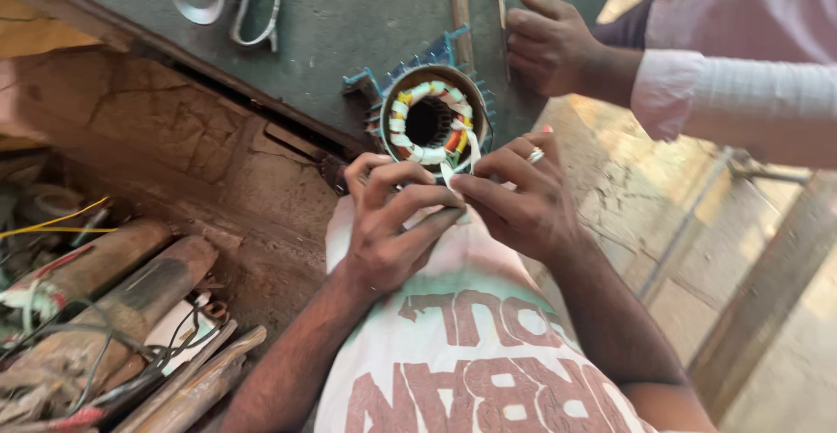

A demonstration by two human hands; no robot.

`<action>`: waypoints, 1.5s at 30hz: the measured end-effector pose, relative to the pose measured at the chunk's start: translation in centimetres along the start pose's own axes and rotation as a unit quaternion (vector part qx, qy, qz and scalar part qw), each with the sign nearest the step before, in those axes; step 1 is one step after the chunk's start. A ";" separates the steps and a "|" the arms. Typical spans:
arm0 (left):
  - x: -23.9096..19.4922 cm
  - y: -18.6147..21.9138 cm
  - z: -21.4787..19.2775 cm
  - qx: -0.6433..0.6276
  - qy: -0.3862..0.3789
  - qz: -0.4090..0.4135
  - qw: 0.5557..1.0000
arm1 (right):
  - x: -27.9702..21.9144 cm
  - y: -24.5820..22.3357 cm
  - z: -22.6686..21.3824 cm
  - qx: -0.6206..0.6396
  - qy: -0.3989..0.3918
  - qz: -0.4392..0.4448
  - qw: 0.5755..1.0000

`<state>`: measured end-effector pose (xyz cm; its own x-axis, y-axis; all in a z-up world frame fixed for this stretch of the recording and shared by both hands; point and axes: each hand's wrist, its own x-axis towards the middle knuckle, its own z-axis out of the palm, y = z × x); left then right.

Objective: The person wraps white insulating tape around the stator windings of a blue electric motor. They repeatedly adjust the tape, use a screwdriver to press it into place, and trim excess tape with scissors. The motor remains on the workbench throughout the clip.

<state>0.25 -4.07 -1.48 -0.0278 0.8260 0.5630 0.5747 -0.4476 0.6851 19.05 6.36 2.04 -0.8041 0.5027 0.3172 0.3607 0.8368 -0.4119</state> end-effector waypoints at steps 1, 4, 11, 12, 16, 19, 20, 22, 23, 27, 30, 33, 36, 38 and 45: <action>0.2 0.1 0.1 0.006 -0.003 0.000 1.000 | 0.2 0.5 0.1 0.003 0.003 -0.013 1.000; 0.1 0.7 0.4 0.032 -0.010 -0.008 0.999 | 0.3 1.4 0.3 0.016 0.001 -0.039 0.999; 0.1 1.6 1.1 0.057 -0.025 -0.018 0.998 | 0.7 3.5 0.6 0.008 -0.020 -0.124 0.992; 0.2 1.5 1.1 0.054 -0.024 -0.017 0.998 | 0.9 3.9 0.7 0.029 -0.011 -0.140 0.990; 1.2 0.7 0.2 0.080 -0.004 -0.090 0.993 | 1.6 5.2 1.4 0.144 0.005 -0.122 0.982; 1.9 -0.3 -0.4 0.124 -0.025 -0.148 0.981 | 1.6 5.8 2.4 0.219 0.010 -0.033 0.975; 2.2 -0.4 -0.2 0.122 -0.042 -0.152 0.980 | 1.4 5.8 2.7 0.237 0.014 0.000 0.972; 2.7 -0.6 0.5 0.104 -0.057 -0.166 0.979 | 1.3 5.9 3.2 0.238 0.012 0.032 0.971; 2.9 -0.8 0.8 0.088 -0.055 -0.175 0.979 | 1.4 6.0 3.4 0.238 0.012 0.048 0.970; 3.0 -1.1 1.6 0.041 -0.046 -0.203 0.977 | 1.6 5.9 3.7 0.292 0.016 0.102 0.951; 3.0 -1.1 1.7 0.047 -0.042 -0.206 0.976 | 1.7 5.2 3.3 0.316 0.012 0.117 0.941; 3.6 -0.7 1.1 0.048 -0.042 -0.205 0.977 | 2.6 4.5 2.5 0.303 0.024 0.099 0.948; 3.9 -0.5 0.1 0.123 -0.106 -0.190 0.968 | 3.4 4.0 2.2 0.262 0.054 0.048 0.962; 3.9 -0.8 -0.1 0.096 -0.121 -0.172 0.973 | 3.7 3.9 2.8 0.208 0.052 0.001 0.977; 2.3 -0.2 0.8 0.104 -0.164 -0.161 0.968 | 3.4 3.3 5.1 0.234 0.087 0.088 0.964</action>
<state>0.69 -1.82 -0.67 0.0093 0.9908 0.1347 0.7324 -0.0985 0.6737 15.07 9.69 -2.58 -0.6434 0.6908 0.3299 0.1986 0.5668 -0.7996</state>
